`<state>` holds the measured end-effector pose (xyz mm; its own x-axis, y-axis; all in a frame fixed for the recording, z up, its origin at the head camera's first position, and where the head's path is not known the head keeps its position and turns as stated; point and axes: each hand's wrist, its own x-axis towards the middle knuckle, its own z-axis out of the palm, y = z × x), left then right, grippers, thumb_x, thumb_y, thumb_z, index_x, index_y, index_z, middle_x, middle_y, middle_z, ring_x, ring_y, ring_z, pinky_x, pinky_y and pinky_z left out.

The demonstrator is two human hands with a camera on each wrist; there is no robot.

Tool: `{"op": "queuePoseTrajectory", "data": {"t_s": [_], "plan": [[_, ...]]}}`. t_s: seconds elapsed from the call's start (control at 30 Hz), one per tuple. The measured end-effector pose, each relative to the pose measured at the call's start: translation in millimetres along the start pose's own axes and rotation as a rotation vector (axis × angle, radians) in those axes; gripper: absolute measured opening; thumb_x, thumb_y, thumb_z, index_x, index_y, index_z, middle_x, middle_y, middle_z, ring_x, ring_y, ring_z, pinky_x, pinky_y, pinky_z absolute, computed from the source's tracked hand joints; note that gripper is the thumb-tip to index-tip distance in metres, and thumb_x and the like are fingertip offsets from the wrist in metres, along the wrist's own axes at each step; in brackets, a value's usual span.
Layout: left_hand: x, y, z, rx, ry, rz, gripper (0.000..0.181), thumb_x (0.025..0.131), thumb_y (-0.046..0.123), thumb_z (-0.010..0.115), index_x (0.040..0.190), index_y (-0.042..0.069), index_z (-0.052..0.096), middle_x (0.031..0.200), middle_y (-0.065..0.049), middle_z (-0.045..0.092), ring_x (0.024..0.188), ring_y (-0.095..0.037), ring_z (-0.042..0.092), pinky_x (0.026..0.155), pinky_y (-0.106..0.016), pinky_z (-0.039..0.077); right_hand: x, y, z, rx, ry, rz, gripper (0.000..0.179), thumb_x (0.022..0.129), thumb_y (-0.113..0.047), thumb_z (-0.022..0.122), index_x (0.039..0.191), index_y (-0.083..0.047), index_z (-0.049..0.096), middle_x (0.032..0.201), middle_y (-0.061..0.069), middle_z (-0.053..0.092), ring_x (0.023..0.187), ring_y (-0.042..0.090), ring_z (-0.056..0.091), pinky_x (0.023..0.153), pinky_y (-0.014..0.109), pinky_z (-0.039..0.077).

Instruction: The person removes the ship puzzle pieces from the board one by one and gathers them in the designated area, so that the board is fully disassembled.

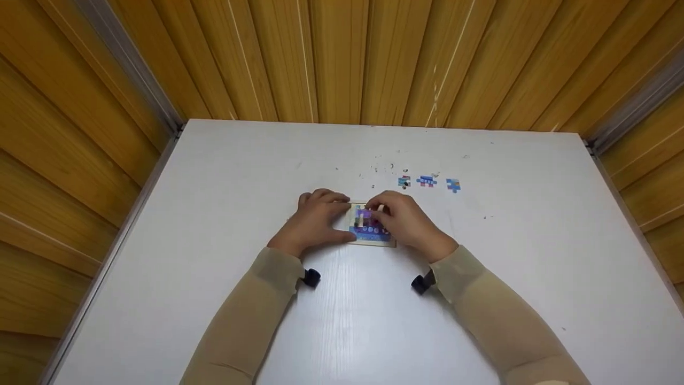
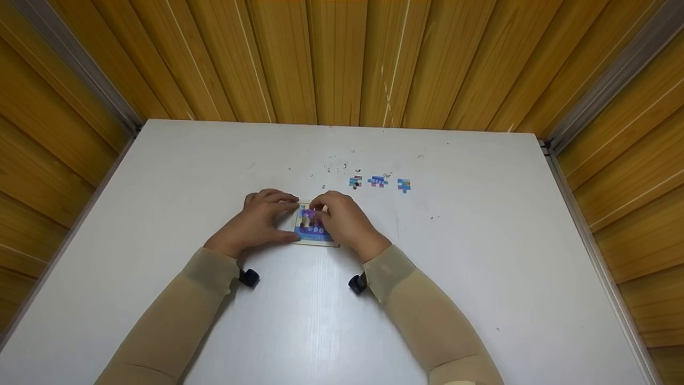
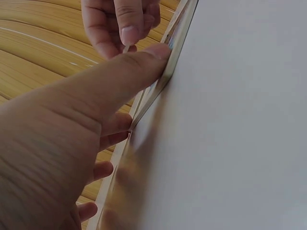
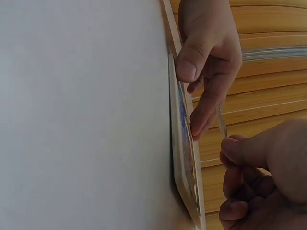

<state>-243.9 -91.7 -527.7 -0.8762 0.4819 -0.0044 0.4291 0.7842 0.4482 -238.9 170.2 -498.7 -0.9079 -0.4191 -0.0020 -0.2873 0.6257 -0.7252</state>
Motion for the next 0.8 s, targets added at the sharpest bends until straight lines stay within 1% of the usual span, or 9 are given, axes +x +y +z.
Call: {"op": "queuePoseTrajectory", "data": {"t_s": [0.1, 0.23, 0.37, 0.43, 0.53, 0.6, 0.73, 0.8], "plan": [[0.8, 1.0, 0.3, 0.000, -0.002, -0.003, 0.083, 0.091, 0.064, 0.088, 0.158, 0.020, 0.068, 0.168, 0.004, 0.061, 0.161, -0.026, 0.045, 0.132, -0.059, 0.029, -1.6, -0.2, -9.7, 0.034, 0.009, 0.030, 0.022, 0.112, -0.010, 0.069, 0.130, -0.016, 0.080, 0.129, 0.004, 0.076, 0.105, 0.023, 0.065, 0.095, 0.041, 0.056], [0.2, 2.3, -0.4, -0.003, -0.010, -0.024, 0.082, 0.091, 0.064, 0.089, 0.159, 0.021, 0.068, 0.168, 0.006, 0.061, 0.162, -0.026, 0.044, 0.134, -0.059, 0.027, -0.3, 0.6, -23.4, 0.043, 0.036, 0.039, 0.023, 0.112, -0.010, 0.069, 0.132, -0.016, 0.080, 0.132, 0.004, 0.077, 0.110, 0.025, 0.064, 0.098, 0.042, 0.055], [0.3, 4.1, -1.8, -0.006, -0.016, -0.033, 0.083, 0.091, 0.064, 0.089, 0.159, 0.021, 0.068, 0.168, 0.006, 0.061, 0.162, -0.025, 0.044, 0.135, -0.058, 0.026, -1.1, 2.1, -39.4, 0.032, 0.075, 0.048, 0.024, 0.112, -0.008, 0.070, 0.132, -0.015, 0.081, 0.132, 0.006, 0.078, 0.108, 0.025, 0.063, 0.095, 0.036, 0.055], [0.5, 5.0, -2.3, -0.007, -0.015, -0.037, 0.082, 0.091, 0.062, 0.090, 0.159, 0.021, 0.068, 0.168, 0.006, 0.061, 0.162, -0.025, 0.044, 0.136, -0.058, 0.026, -2.4, 3.4, -47.8, 0.020, 0.087, 0.055, 0.024, 0.111, -0.008, 0.071, 0.132, -0.015, 0.081, 0.132, 0.007, 0.078, 0.105, 0.025, 0.062, 0.090, 0.032, 0.054], [0.6, 5.2, -2.2, -0.009, -0.012, -0.046, 0.081, 0.090, 0.060, 0.091, 0.158, 0.021, 0.068, 0.167, 0.007, 0.061, 0.162, -0.024, 0.044, 0.135, -0.058, 0.026, -3.5, 6.0, -59.5, 0.005, 0.083, 0.058, 0.024, 0.111, -0.007, 0.072, 0.131, -0.014, 0.082, 0.130, 0.009, 0.079, 0.100, 0.026, 0.061, 0.083, 0.027, 0.053], [0.3, 5.1, -1.8, -0.010, -0.012, -0.050, 0.081, 0.090, 0.060, 0.091, 0.158, 0.022, 0.069, 0.168, 0.007, 0.061, 0.162, -0.024, 0.044, 0.136, -0.058, 0.026, -3.7, 8.0, -65.8, -0.006, 0.071, 0.070, 0.025, 0.110, -0.007, 0.072, 0.132, -0.013, 0.082, 0.129, 0.010, 0.080, 0.100, 0.026, 0.061, 0.081, 0.026, 0.052], [-0.5, 4.1, -0.5, -0.018, -0.010, -0.047, 0.082, 0.090, 0.061, 0.091, 0.158, 0.021, 0.069, 0.168, 0.006, 0.061, 0.162, -0.025, 0.044, 0.135, -0.058, 0.026, -3.5, 13.4, -75.4, -0.009, 0.042, 0.116, 0.031, 0.110, -0.009, 0.073, 0.140, -0.014, 0.079, 0.130, 0.011, 0.079, 0.104, 0.026, 0.060, 0.083, 0.024, 0.052], [-1.0, 3.2, 0.2, -0.018, -0.007, -0.039, 0.082, 0.091, 0.060, 0.091, 0.158, 0.021, 0.068, 0.168, 0.006, 0.061, 0.162, -0.025, 0.044, 0.135, -0.059, 0.026, -3.5, 17.2, -79.0, -0.009, 0.042, 0.123, 0.034, 0.110, -0.009, 0.073, 0.143, -0.013, 0.078, 0.130, 0.012, 0.079, 0.104, 0.026, 0.060, 0.083, 0.024, 0.051]]}}
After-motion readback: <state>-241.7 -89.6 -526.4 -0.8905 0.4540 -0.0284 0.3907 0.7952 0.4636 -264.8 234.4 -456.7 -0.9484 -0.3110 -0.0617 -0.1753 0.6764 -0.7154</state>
